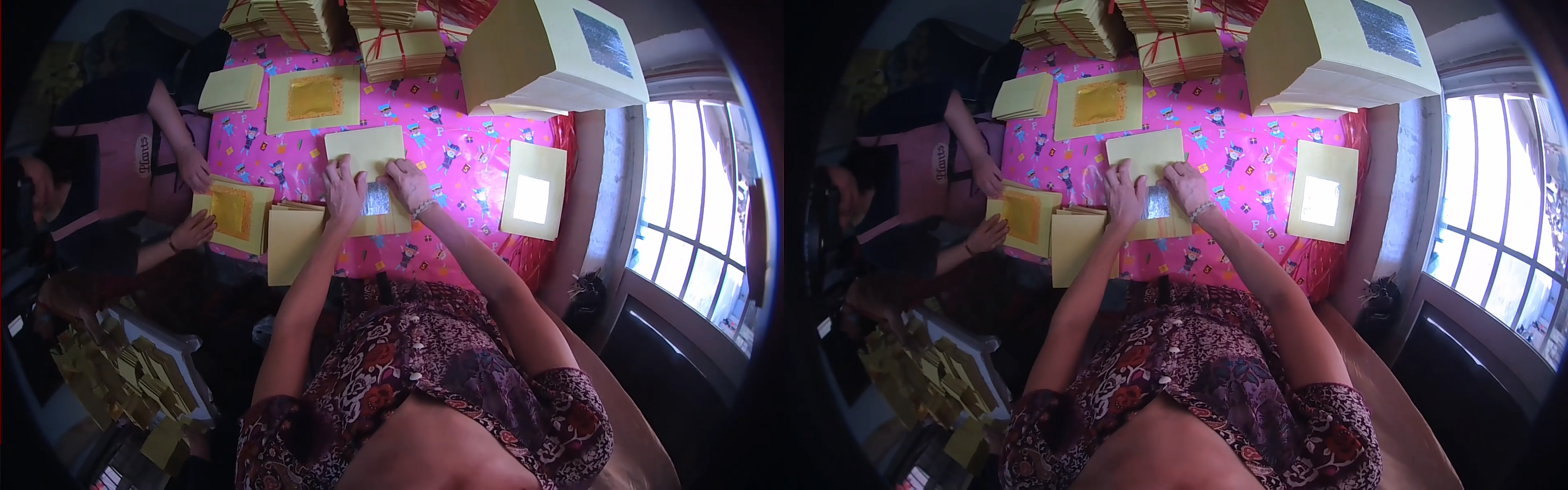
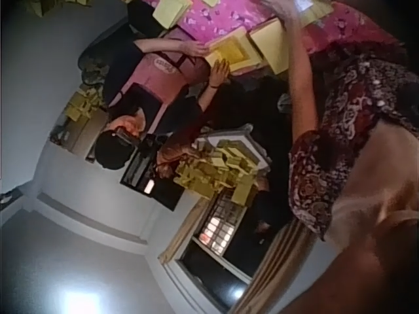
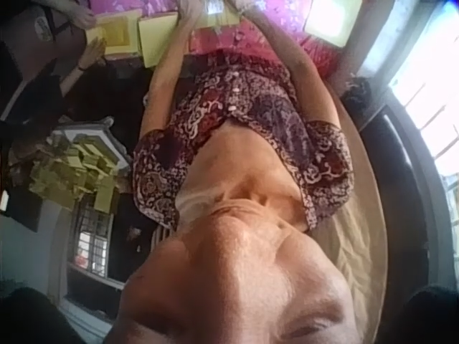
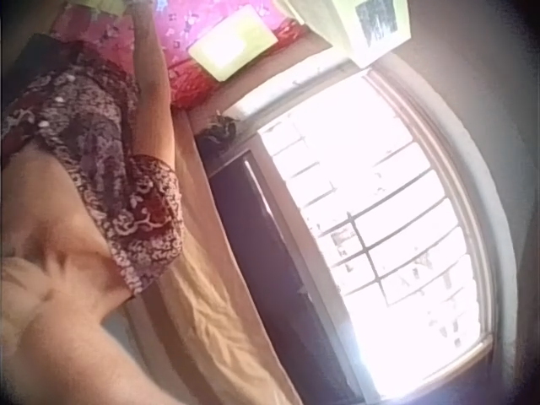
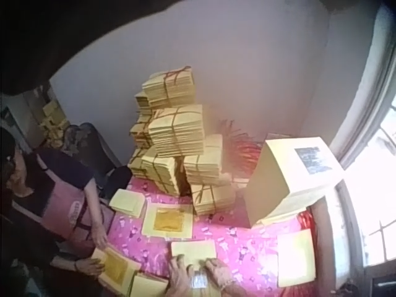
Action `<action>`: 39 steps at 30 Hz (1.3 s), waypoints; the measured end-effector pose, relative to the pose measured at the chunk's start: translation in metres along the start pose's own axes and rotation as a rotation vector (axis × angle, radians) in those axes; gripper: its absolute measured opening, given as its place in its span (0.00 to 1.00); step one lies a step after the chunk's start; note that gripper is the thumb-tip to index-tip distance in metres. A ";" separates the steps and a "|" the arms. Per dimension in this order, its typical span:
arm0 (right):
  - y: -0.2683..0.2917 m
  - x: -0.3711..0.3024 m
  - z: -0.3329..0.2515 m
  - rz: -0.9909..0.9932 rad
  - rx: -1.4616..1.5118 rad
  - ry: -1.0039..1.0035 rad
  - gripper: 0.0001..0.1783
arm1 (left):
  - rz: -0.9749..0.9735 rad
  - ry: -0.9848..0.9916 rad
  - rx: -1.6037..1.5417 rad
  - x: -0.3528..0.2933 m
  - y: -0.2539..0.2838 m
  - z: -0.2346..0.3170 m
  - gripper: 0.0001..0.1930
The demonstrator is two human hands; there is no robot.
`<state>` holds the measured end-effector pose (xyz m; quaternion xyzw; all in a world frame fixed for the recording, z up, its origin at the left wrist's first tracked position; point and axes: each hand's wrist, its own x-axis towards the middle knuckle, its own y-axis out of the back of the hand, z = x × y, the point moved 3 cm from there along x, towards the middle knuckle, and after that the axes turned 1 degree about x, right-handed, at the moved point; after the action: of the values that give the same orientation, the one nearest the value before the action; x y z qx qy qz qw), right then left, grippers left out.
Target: Stacking sheets of paper with foil centers and tying them into bundles using red string.
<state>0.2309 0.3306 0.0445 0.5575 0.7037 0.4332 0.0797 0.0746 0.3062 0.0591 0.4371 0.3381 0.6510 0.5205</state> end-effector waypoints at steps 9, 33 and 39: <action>-0.001 0.002 0.008 -0.273 -0.339 0.250 0.17 | -0.003 0.117 -0.191 0.005 0.013 -0.008 0.21; 0.064 -0.073 0.084 0.225 0.952 -1.074 0.12 | -0.351 0.579 -1.213 -0.015 -0.032 0.035 0.22; 0.075 -0.134 0.147 0.264 0.638 -1.038 0.14 | -0.333 0.276 -0.773 -0.035 -0.011 0.011 0.17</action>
<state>0.4207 0.2930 -0.0426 0.7739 0.5933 -0.1196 0.1866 0.0922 0.2747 0.0459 0.0590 0.2020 0.6890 0.6935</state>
